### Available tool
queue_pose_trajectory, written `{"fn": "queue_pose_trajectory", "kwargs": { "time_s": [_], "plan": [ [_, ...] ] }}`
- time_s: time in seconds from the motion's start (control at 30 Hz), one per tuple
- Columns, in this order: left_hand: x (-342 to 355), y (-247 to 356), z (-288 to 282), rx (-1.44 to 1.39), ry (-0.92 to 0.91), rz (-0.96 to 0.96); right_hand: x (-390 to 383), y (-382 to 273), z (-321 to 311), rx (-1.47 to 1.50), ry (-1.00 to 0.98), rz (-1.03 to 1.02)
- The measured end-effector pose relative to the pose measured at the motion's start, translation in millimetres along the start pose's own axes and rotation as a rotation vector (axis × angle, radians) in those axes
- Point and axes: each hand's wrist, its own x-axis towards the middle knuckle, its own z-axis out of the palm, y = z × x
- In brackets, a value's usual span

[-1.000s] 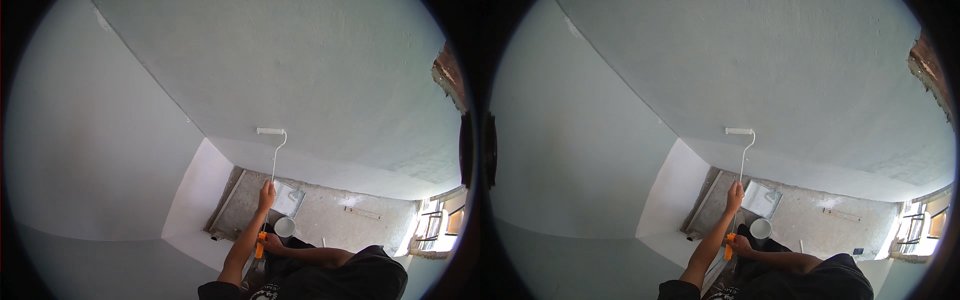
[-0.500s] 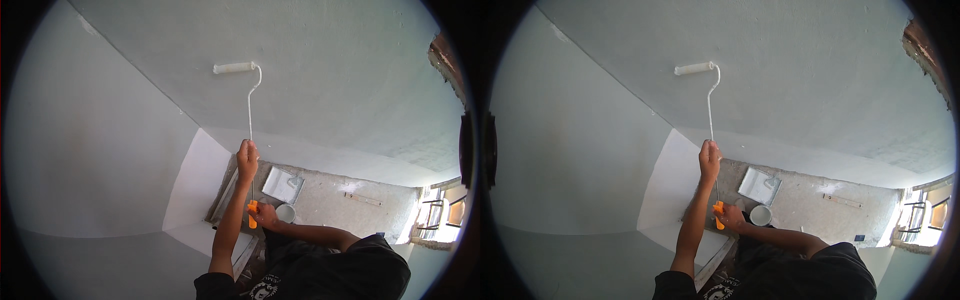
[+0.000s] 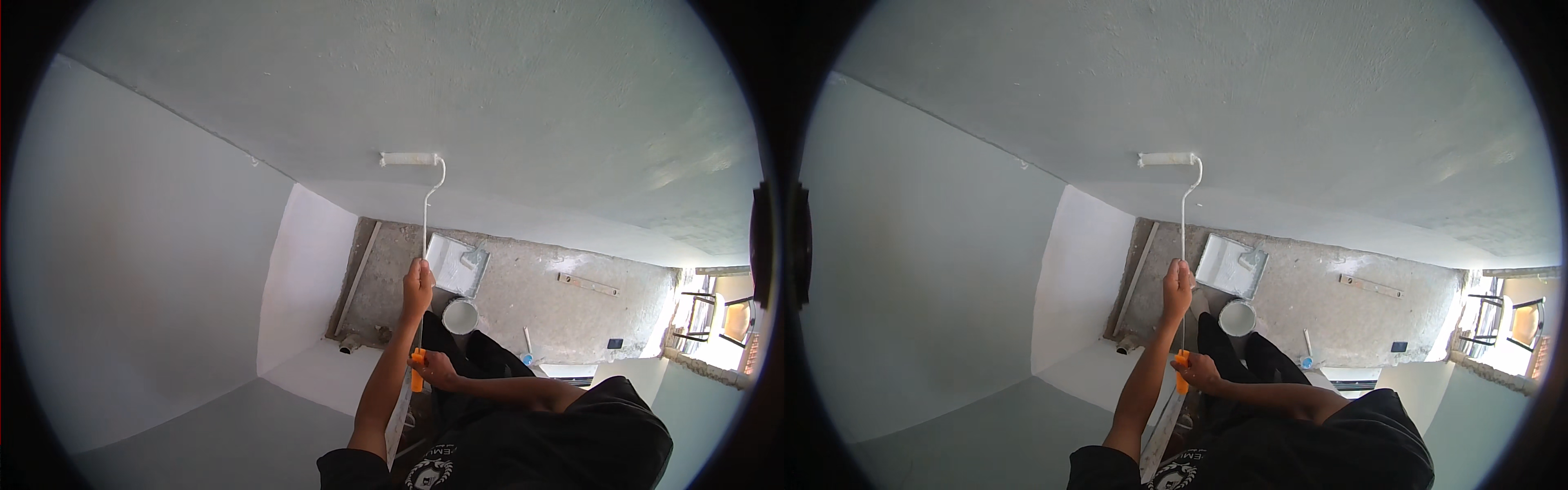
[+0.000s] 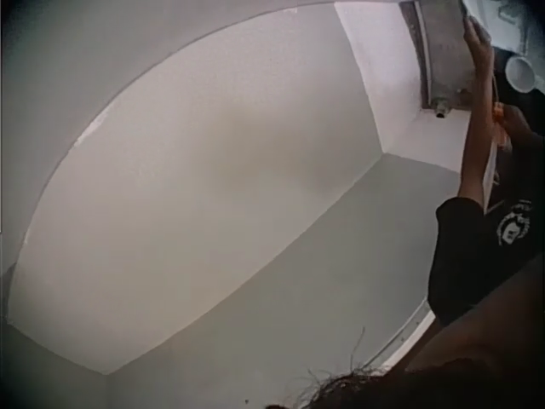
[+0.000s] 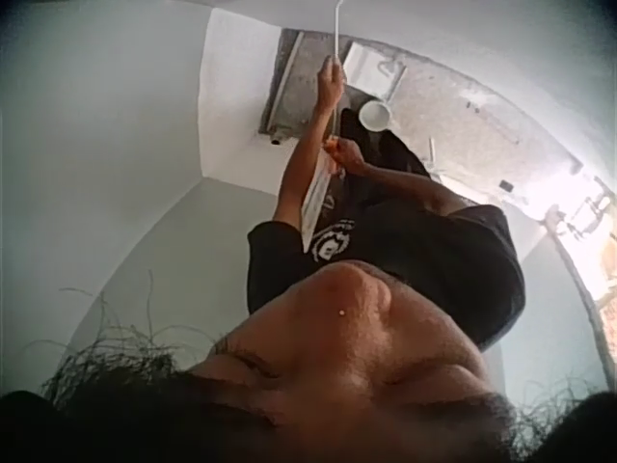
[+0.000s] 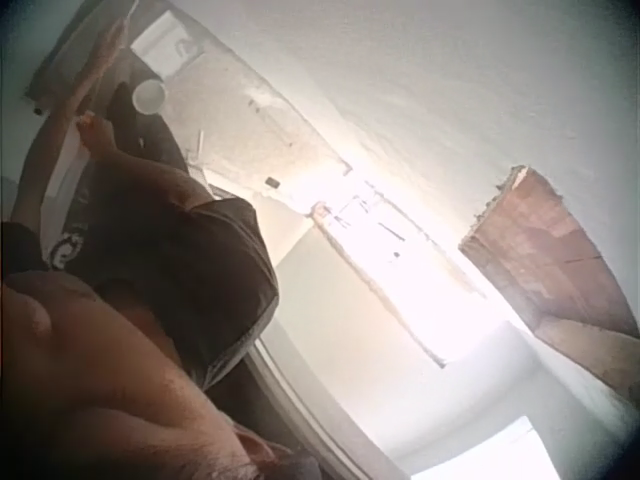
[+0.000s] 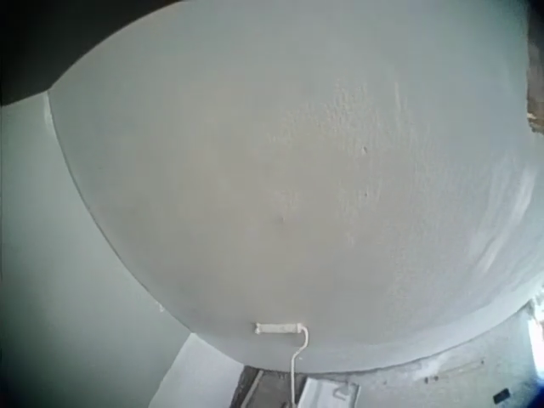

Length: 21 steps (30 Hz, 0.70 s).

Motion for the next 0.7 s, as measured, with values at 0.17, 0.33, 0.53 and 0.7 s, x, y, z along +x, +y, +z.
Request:
{"fn": "queue_pose_trajectory", "kwargs": {
  "time_s": [0.17,0.33,0.53,0.7],
  "plan": [
    [-17,-27,2,-0.100,-0.135,-0.284,-28,-6,13,0.312,-0.141,0.101],
    [-14,-10,-23,-0.040,-0.113,-0.279,-64,-90,-28,0.359,-0.318,0.092],
    [4,110,-50,-0.124,-0.198,-0.364,-88,-117,-25,0.415,-0.306,0.006],
    [6,146,-56,-0.152,-0.154,-0.325,-93,-126,-22,0.259,-0.277,-0.144]
  ]
}}
